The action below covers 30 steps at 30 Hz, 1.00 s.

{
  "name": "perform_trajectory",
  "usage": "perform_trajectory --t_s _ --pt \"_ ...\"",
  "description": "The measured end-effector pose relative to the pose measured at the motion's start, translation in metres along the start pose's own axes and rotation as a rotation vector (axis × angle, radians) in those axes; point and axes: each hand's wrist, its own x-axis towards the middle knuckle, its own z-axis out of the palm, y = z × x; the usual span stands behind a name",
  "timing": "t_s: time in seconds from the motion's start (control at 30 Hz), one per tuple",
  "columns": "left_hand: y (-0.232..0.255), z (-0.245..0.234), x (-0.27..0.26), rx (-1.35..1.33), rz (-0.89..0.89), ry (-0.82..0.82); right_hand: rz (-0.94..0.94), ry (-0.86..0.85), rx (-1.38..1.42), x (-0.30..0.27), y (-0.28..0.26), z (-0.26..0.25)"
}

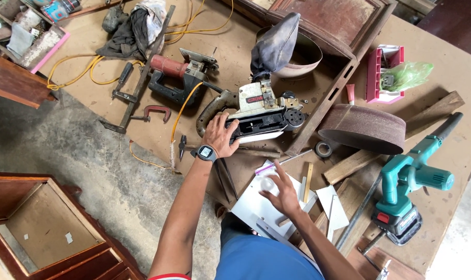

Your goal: The person lubricates the internal components of a disassembled power tool using a small white bottle. They apply the liquid to the gears and moving parts, then manually rotate the mechanism to distribute the lubricant.

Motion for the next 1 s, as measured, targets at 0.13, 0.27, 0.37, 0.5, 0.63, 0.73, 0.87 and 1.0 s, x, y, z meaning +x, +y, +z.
perform_trajectory --t_s 0.13,0.27,0.37,0.5,0.63,0.73,0.87,1.0 --pt "0.000 0.001 0.000 -0.002 -0.006 -0.001 -0.019 -0.098 0.111 0.042 -0.029 -0.001" --pt "0.001 0.000 0.000 -0.005 -0.009 -0.012 0.140 -0.096 0.304 0.060 -0.033 0.016" --pt "0.001 -0.003 0.000 -0.002 -0.007 -0.016 0.161 -0.020 0.448 0.070 -0.034 0.025" --pt "-0.002 -0.002 -0.001 -0.004 -0.003 -0.020 0.134 0.097 0.638 0.077 -0.021 0.043" --pt "-0.002 -0.006 0.003 -0.024 0.019 -0.010 0.148 0.199 0.796 0.085 -0.032 0.048" --pt "-0.001 -0.009 0.001 -0.059 0.030 -0.009 0.275 0.209 1.001 0.089 -0.038 0.052" --pt "-0.004 -0.016 0.007 -0.116 0.021 0.043 0.244 0.388 1.150 0.098 -0.077 0.047" --pt "-0.010 -0.010 0.008 -0.190 -0.001 0.066 0.339 0.398 1.474 0.090 -0.021 0.078"
